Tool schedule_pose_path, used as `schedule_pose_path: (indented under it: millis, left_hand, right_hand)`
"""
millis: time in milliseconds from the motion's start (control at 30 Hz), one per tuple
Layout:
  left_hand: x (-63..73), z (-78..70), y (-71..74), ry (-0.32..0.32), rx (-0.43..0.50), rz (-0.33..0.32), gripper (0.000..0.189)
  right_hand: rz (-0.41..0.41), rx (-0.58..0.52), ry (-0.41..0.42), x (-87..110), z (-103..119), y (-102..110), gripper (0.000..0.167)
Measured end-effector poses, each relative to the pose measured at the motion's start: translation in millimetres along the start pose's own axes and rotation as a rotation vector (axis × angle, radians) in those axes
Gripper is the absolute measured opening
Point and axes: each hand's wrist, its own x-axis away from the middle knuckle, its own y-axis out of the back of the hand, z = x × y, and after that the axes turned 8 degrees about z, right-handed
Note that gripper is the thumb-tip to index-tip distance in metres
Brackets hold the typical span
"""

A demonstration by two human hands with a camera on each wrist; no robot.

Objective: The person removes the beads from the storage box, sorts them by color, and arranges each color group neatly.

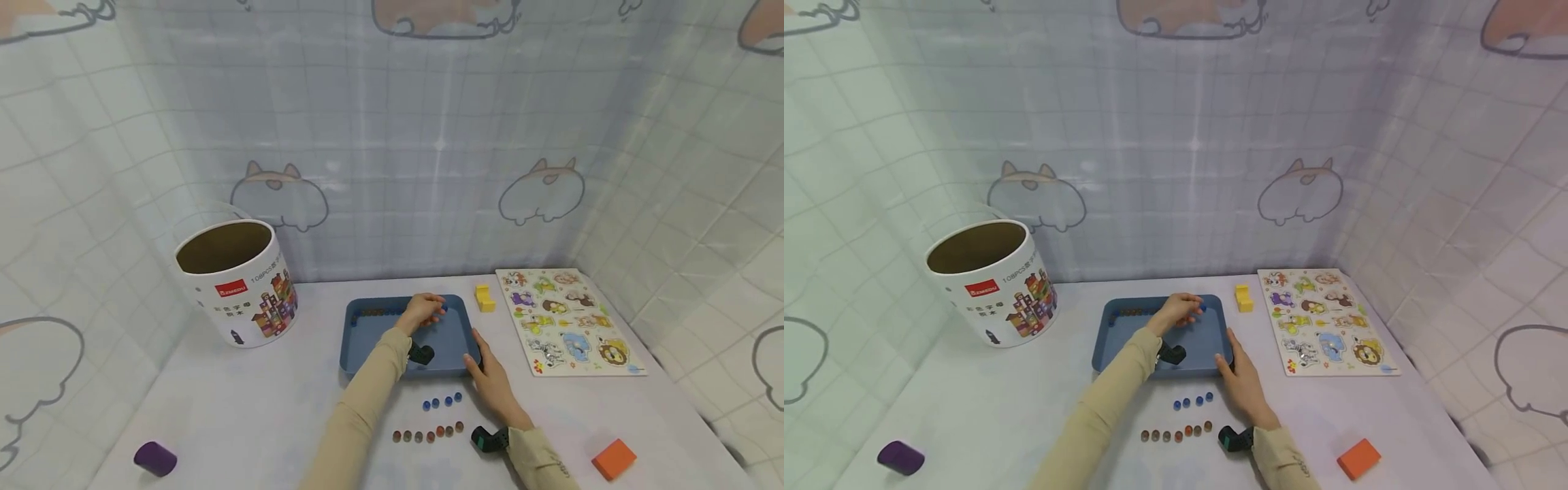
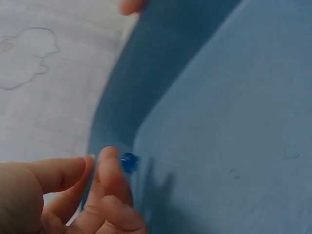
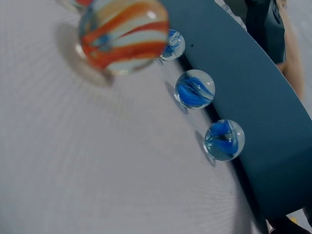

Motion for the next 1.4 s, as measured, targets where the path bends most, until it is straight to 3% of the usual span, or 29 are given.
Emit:
schedule_pose_path:
  millis: [300,533,700,933,1067,1267,1400]
  left_hand:
    - [-11.3,-1.0,-15.5,0.058,0.036,-0.066,0.027]
    - [-15.2,-5.1,-31.3,0.148,0.097,-0.022,0.026]
    - [-13.1,-3.7,-35.9,0.160,0.148,0.025,0.018]
    - [-7.6,-6.6,-21.3,0.085,0.211,0.187,0.026]
    - [2.1,-8.6,-5.9,0.042,0.187,0.231,0.032]
    - [26.4,-3.7,16.5,-0.017,0.119,0.253,0.038]
    - [52.9,-0.5,29.5,-0.089,0.086,0.282,0.038]
  right_hand:
    - [-0.006,-0.003,0.018,-0.5,-1,-1,0.062]
    - [-0.015,0.003,0.014,-0.2,0,-3,0.062]
    - [-0.014,-0.004,0.001,0.7,0,-5,0.062]
    - [-0.016,0.000,0.008,-0.5,-1,0,0.062]
    - [-0.016,0.003,0.014,-1.7,-2,1,0.063]
    - [0.009,0.003,-0.001,-0.3,-2,1,0.064]
    - [0.006,-0.002,0.011,0.9,-2,-1,0.064]
